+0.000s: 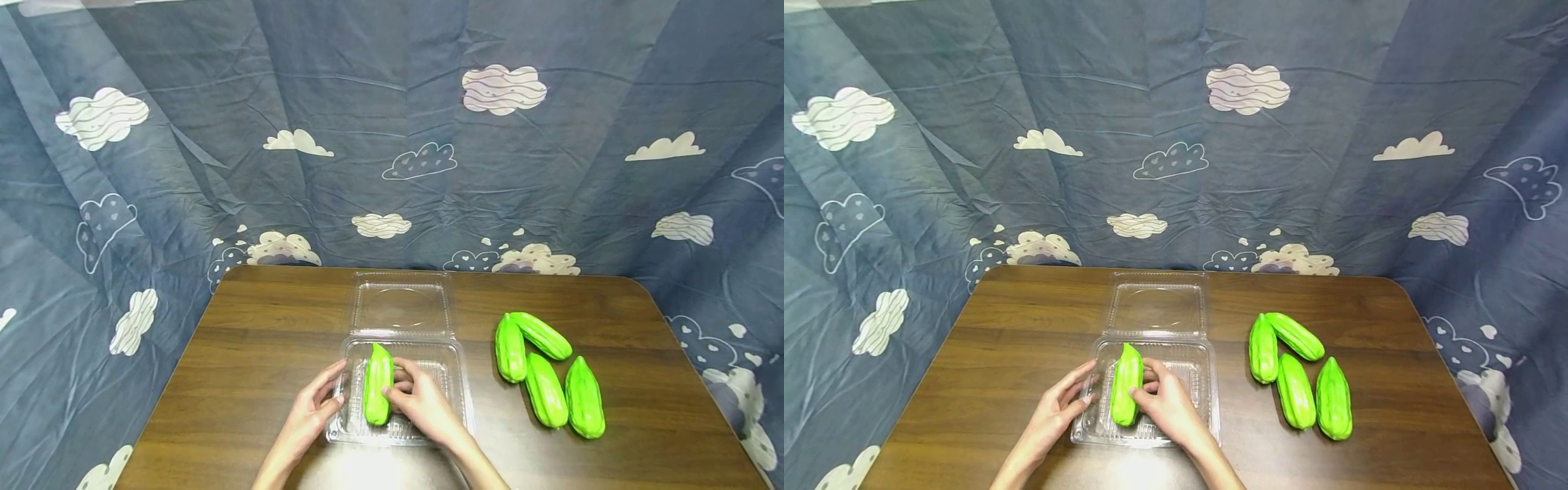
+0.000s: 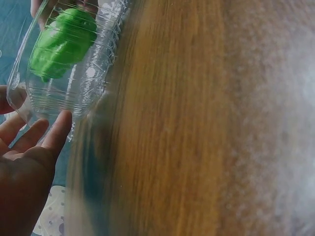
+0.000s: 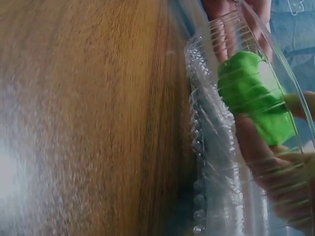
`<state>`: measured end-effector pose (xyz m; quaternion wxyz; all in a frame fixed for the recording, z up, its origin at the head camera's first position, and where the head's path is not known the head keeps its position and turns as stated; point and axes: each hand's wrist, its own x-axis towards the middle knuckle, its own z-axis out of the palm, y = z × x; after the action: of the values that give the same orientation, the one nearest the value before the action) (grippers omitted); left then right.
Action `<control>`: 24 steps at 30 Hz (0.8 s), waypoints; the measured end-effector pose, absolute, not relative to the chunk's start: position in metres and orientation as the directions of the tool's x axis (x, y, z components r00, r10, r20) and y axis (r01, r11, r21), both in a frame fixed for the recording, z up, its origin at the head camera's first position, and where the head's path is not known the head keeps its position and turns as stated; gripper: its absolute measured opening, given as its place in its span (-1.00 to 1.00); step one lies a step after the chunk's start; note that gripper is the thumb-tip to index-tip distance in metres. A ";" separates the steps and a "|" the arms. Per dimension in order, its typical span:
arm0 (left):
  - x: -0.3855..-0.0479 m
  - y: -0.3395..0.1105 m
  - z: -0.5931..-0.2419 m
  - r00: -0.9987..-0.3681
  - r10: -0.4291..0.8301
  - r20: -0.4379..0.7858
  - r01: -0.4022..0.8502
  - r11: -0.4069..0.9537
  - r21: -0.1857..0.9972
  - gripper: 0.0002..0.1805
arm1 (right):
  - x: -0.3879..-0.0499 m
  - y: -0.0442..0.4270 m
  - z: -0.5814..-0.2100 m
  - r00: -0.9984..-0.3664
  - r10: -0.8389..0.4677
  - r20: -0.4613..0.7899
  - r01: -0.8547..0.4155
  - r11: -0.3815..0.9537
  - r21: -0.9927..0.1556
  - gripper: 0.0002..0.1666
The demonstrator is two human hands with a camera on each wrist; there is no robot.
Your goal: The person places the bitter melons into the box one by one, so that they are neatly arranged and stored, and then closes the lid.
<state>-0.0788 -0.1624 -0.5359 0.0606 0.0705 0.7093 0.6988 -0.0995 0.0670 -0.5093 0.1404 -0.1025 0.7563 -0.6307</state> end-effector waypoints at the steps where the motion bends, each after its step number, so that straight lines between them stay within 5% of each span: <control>1: -0.079 -0.163 -0.536 -0.983 0.186 0.011 0.014 0.015 1.000 -0.34 | -0.099 0.066 -0.510 -0.935 -0.341 -0.094 0.038 0.168 -0.985 -0.31; 10: -0.080 -0.163 -0.535 -0.982 0.188 0.014 0.019 0.025 1.000 -0.35 | -0.099 0.059 -0.508 -0.913 -0.380 -0.149 0.131 0.074 -0.989 -0.30; 24: -0.077 -0.164 -0.534 -0.980 0.200 -0.004 0.001 0.023 1.000 -0.37 | -0.104 0.044 -0.510 -0.914 -0.359 -0.188 0.138 0.161 -0.977 -0.33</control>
<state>-0.0775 -0.1635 -0.5342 0.0718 0.0705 0.7115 0.6955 -0.1038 0.0438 -0.5096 0.1932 -0.0749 0.7369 -0.6435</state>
